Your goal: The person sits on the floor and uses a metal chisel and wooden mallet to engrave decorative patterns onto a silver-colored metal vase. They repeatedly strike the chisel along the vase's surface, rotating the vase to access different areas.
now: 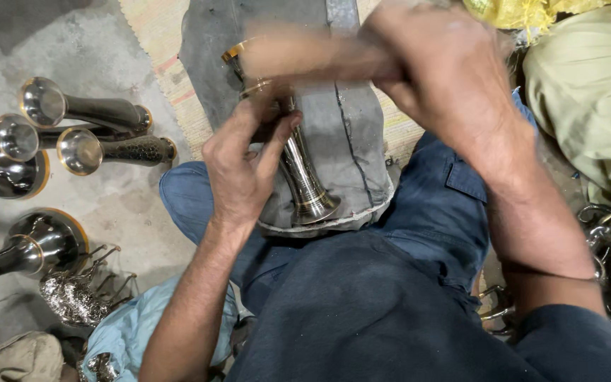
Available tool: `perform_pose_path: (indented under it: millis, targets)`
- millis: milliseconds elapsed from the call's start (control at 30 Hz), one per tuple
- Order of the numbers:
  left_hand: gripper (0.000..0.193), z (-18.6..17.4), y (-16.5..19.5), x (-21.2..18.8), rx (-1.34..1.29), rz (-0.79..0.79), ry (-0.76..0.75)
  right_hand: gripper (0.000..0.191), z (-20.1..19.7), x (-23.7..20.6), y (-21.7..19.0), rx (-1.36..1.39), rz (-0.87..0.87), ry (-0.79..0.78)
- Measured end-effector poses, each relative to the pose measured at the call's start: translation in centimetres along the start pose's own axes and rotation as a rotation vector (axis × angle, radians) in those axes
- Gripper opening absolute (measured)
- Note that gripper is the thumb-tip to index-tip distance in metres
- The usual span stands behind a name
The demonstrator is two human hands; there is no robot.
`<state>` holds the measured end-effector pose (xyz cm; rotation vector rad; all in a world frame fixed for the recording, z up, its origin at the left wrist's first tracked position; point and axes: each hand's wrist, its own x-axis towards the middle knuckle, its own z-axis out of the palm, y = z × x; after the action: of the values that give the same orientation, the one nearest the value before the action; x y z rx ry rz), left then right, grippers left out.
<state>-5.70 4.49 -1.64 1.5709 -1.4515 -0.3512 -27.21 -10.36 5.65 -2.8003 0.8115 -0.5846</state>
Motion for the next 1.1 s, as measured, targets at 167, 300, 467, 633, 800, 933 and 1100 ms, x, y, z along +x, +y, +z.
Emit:
perform_pose_path:
  millis: [167, 300, 467, 633, 800, 933, 1100]
  targets:
    - [0.029, 0.6, 0.3, -0.7, -0.035, -0.054, 0.098, 0.033, -0.6, 0.8, 0.2, -0.118, -0.184, 0.115]
    - [0.027, 0.9, 0.4, -0.9, -0.054, -0.042, 0.139, 0.034, -0.5, 1.2, 0.5, -0.117, -0.212, 0.084]
    - [0.032, 0.8, 0.3, -1.0, -0.036, -0.051, 0.127, 0.030, -0.7, 1.2, 0.7, -0.142, -0.170, -0.020]
    - [0.034, 0.4, -0.3, -0.1, 0.002, 0.054, -0.019, 0.042, -0.7, 0.0, 1.1, -0.092, -0.164, 0.087]
    - [0.031, -0.1, -1.0, 1.9, 0.118, 0.091, -0.207, 0.040, 1.6, -2.3, 2.3, 0.098, 0.016, 0.054]
    - [0.032, -0.6, -0.3, 2.7, 0.145, 0.171, -0.326, 0.027, 5.2, -5.3, 3.1, 0.348, 0.235, 0.084]
    - [0.033, -1.2, 0.6, 4.1, 0.133, 0.252, -0.402, 0.021, 9.3, -8.4, 3.1, 0.349, 0.394, 0.182]
